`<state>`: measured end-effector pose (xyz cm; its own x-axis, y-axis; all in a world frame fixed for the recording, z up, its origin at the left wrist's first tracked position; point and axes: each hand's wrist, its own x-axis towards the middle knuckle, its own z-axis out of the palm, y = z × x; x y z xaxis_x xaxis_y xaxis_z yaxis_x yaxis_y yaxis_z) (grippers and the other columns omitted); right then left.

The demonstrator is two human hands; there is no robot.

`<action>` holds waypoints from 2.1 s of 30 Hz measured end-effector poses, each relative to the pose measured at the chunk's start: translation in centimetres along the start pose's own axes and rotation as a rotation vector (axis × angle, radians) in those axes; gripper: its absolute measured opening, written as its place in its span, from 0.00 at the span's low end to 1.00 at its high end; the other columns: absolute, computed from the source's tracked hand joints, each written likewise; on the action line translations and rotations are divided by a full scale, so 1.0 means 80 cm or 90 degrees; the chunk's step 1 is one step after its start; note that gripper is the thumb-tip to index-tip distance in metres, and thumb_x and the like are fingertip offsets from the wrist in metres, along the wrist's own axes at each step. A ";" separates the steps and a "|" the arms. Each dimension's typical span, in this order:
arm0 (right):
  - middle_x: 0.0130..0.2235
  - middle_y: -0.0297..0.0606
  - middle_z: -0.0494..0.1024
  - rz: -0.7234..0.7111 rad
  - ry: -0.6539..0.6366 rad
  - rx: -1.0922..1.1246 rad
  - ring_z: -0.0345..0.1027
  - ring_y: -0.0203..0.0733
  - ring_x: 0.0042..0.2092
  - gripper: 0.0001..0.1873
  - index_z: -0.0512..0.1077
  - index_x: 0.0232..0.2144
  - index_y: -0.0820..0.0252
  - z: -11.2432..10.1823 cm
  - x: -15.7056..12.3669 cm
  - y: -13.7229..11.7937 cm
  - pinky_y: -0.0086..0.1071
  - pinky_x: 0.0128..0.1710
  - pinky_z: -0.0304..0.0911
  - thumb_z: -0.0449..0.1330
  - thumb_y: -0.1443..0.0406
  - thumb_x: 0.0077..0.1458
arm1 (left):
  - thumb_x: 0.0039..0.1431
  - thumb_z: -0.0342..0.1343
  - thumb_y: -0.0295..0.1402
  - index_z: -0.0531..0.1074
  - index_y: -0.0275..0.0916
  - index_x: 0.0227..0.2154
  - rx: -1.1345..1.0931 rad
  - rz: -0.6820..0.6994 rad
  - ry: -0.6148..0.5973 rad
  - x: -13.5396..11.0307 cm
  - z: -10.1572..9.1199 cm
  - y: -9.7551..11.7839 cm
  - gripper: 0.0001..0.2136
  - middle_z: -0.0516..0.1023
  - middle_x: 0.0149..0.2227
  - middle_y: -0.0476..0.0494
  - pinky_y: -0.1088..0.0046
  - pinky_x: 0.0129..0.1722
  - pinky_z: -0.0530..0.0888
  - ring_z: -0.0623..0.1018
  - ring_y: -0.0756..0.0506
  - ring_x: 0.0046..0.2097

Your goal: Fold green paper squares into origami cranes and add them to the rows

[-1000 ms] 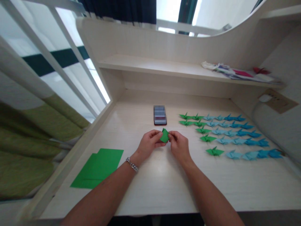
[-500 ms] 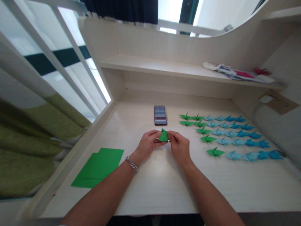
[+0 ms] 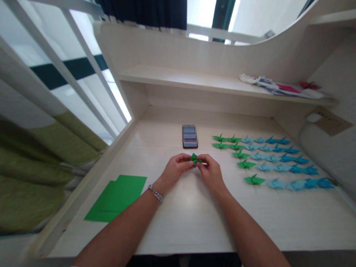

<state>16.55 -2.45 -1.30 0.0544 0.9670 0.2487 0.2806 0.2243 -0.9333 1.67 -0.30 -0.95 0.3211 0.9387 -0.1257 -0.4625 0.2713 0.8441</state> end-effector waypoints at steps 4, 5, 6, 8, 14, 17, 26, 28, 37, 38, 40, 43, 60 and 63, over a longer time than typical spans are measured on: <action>0.36 0.38 0.78 0.002 -0.010 -0.031 0.71 0.42 0.37 0.09 0.74 0.34 0.58 -0.002 0.001 0.000 0.33 0.37 0.66 0.57 0.62 0.51 | 0.45 0.64 0.29 0.74 0.31 0.32 0.021 0.000 0.014 0.001 -0.001 0.000 0.10 0.78 0.35 0.39 0.66 0.44 0.74 0.77 0.46 0.37; 0.35 0.38 0.78 0.010 -0.008 -0.033 0.71 0.42 0.37 0.10 0.74 0.34 0.58 -0.003 0.002 0.002 0.33 0.38 0.66 0.57 0.61 0.52 | 0.46 0.63 0.31 0.75 0.31 0.32 0.024 0.006 0.023 0.002 -0.002 0.001 0.10 0.78 0.35 0.39 0.66 0.43 0.74 0.77 0.46 0.37; 0.34 0.38 0.78 0.024 -0.006 -0.029 0.70 0.42 0.36 0.11 0.74 0.34 0.59 -0.004 0.004 0.003 0.33 0.37 0.66 0.57 0.60 0.52 | 0.47 0.63 0.33 0.75 0.31 0.32 0.027 0.013 0.031 0.002 -0.002 0.002 0.10 0.78 0.35 0.38 0.66 0.43 0.74 0.77 0.46 0.37; 0.32 0.38 0.78 0.065 -0.005 -0.003 0.70 0.41 0.33 0.12 0.74 0.32 0.60 -0.005 0.007 0.009 0.33 0.34 0.65 0.57 0.58 0.52 | 0.47 0.63 0.33 0.75 0.32 0.33 0.039 0.032 0.045 0.004 -0.005 0.002 0.12 0.78 0.35 0.39 0.67 0.42 0.74 0.77 0.46 0.37; 0.25 0.36 0.74 0.194 -0.096 0.137 0.65 0.36 0.25 0.14 0.72 0.26 0.63 -0.001 0.009 0.018 0.30 0.26 0.63 0.64 0.56 0.43 | 0.43 0.66 0.34 0.75 0.33 0.35 0.152 0.073 0.087 0.009 -0.016 -0.002 0.15 0.79 0.33 0.41 0.74 0.35 0.73 0.77 0.49 0.33; 0.24 0.34 0.73 0.226 -0.116 0.189 0.64 0.36 0.25 0.15 0.73 0.28 0.63 0.001 0.007 0.013 0.30 0.26 0.63 0.66 0.57 0.40 | 0.44 0.65 0.36 0.75 0.34 0.35 0.159 0.051 0.094 0.008 -0.014 -0.001 0.15 0.79 0.34 0.41 0.75 0.30 0.73 0.77 0.49 0.32; 0.29 0.37 0.76 0.206 -0.133 0.212 0.66 0.37 0.28 0.17 0.76 0.34 0.62 0.000 0.004 0.012 0.30 0.28 0.63 0.66 0.58 0.42 | 0.47 0.64 0.38 0.74 0.32 0.31 0.068 -0.013 0.082 0.005 -0.005 -0.002 0.13 0.78 0.33 0.40 0.67 0.36 0.75 0.77 0.48 0.31; 0.28 0.37 0.76 0.195 -0.147 0.199 0.66 0.37 0.28 0.18 0.76 0.33 0.62 0.000 0.003 0.010 0.30 0.27 0.63 0.65 0.56 0.42 | 0.46 0.64 0.37 0.74 0.32 0.30 0.063 0.005 0.075 0.005 -0.005 -0.003 0.13 0.78 0.32 0.40 0.67 0.38 0.75 0.77 0.48 0.33; 0.33 0.42 0.77 0.222 -0.137 0.222 0.68 0.40 0.33 0.23 0.76 0.34 0.63 0.004 0.004 0.005 0.30 0.27 0.63 0.59 0.49 0.48 | 0.47 0.64 0.36 0.74 0.35 0.36 0.156 0.028 0.065 0.005 -0.009 -0.003 0.14 0.78 0.32 0.44 0.76 0.28 0.73 0.75 0.51 0.29; 0.33 0.41 0.76 0.221 -0.139 0.223 0.68 0.40 0.33 0.23 0.76 0.34 0.63 0.004 0.004 0.005 0.30 0.27 0.64 0.59 0.49 0.48 | 0.47 0.64 0.36 0.74 0.35 0.36 0.154 0.018 0.063 0.005 -0.009 -0.002 0.14 0.78 0.31 0.44 0.77 0.28 0.72 0.75 0.51 0.29; 0.33 0.41 0.76 0.209 -0.145 0.215 0.68 0.40 0.33 0.22 0.76 0.34 0.62 0.004 0.003 0.005 0.31 0.27 0.64 0.59 0.50 0.49 | 0.46 0.64 0.36 0.74 0.34 0.35 0.139 -0.010 0.055 0.004 -0.010 -0.002 0.14 0.78 0.31 0.43 0.75 0.27 0.73 0.76 0.50 0.29; 0.31 0.39 0.74 0.170 -0.177 0.183 0.67 0.40 0.33 0.20 0.75 0.33 0.61 0.004 0.001 0.004 0.31 0.28 0.64 0.58 0.50 0.50 | 0.47 0.63 0.36 0.74 0.34 0.35 0.110 -0.029 0.033 0.003 -0.010 -0.002 0.13 0.78 0.33 0.41 0.70 0.30 0.75 0.77 0.48 0.29; 0.37 0.42 0.74 0.208 -0.188 0.234 0.68 0.45 0.40 0.25 0.73 0.36 0.60 0.003 0.001 0.006 0.33 0.31 0.68 0.53 0.46 0.53 | 0.48 0.61 0.34 0.77 0.35 0.37 0.182 0.007 0.004 0.003 -0.008 0.000 0.13 0.79 0.38 0.38 0.69 0.37 0.73 0.77 0.45 0.36; 0.37 0.44 0.76 0.260 -0.169 0.303 0.69 0.48 0.41 0.24 0.73 0.38 0.61 0.001 0.002 0.000 0.34 0.31 0.68 0.53 0.47 0.53 | 0.50 0.61 0.36 0.77 0.35 0.40 0.176 0.019 -0.029 0.002 -0.009 0.002 0.15 0.79 0.39 0.38 0.67 0.39 0.73 0.77 0.45 0.37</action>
<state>16.48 -2.27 -1.27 -0.1871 0.9687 -0.1628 -0.1674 -0.1948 -0.9664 1.07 0.07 -1.18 0.3510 0.9329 -0.0806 -0.2315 0.1698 0.9579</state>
